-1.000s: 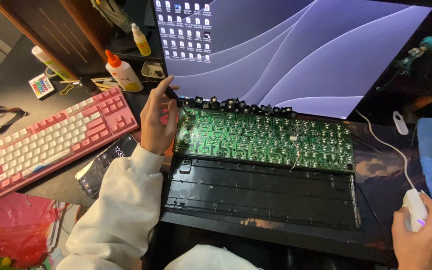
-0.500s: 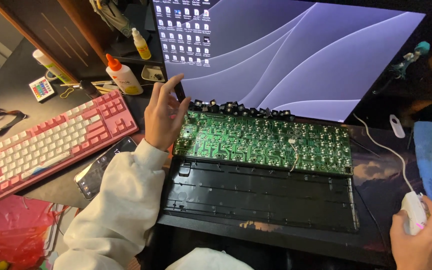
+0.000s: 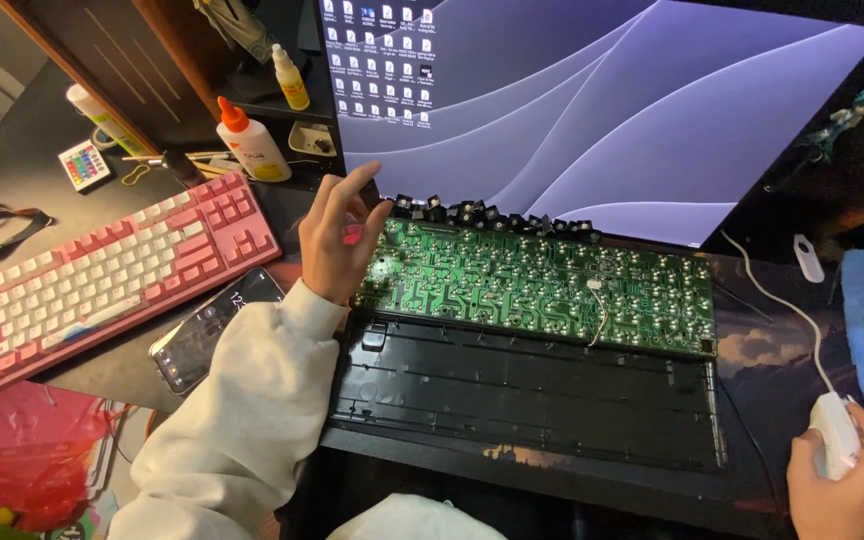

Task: Removing screws from a keyboard's printed circuit board using a precision screwdriver.

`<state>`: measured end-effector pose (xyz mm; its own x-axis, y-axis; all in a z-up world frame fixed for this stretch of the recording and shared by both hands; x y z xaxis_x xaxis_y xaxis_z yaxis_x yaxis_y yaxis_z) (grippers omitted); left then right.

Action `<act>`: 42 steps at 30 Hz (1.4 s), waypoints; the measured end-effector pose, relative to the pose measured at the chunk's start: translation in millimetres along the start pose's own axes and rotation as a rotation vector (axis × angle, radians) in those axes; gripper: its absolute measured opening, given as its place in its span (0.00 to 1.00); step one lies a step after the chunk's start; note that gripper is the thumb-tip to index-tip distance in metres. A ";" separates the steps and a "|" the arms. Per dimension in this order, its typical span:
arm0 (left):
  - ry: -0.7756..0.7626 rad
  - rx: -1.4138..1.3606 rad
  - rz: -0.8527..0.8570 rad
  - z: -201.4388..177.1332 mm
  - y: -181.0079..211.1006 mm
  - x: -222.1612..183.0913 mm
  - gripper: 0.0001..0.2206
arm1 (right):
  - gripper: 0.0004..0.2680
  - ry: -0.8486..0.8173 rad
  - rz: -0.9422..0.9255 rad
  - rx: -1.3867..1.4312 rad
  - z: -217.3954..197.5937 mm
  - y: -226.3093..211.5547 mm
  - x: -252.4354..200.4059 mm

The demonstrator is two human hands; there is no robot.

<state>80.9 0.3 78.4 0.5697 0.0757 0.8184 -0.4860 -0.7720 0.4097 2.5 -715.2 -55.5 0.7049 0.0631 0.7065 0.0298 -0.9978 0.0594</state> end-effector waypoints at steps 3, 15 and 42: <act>-0.045 -0.108 -0.084 0.6 0.5 0.7 0.20 | 0.21 0.004 -0.010 0.007 -1.0 -1.2 -0.1; 0.070 -0.056 -0.004 -11.4 0.0 -2.7 0.18 | 0.24 -0.089 -0.005 -0.102 -0.3 -3.8 1.9; 0.101 0.051 0.027 -13.0 -11.2 -11.2 0.28 | 0.22 -0.041 -0.009 0.022 -11.0 -9.3 7.4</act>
<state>71.3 16.2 69.9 0.4855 0.1159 0.8665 -0.4644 -0.8056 0.3680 -0.3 -705.2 -43.1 0.7329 0.0715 0.6765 0.0512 -0.9974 0.0500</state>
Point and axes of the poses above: each hand's wrist, its own x-axis towards the middle knuckle, its own z-axis out of the palm, y = z × x, the point moved 10 cm from there along x, towards the middle knuckle, and after that the axes turned 2 degrees about -x, right-handed, at the moved point
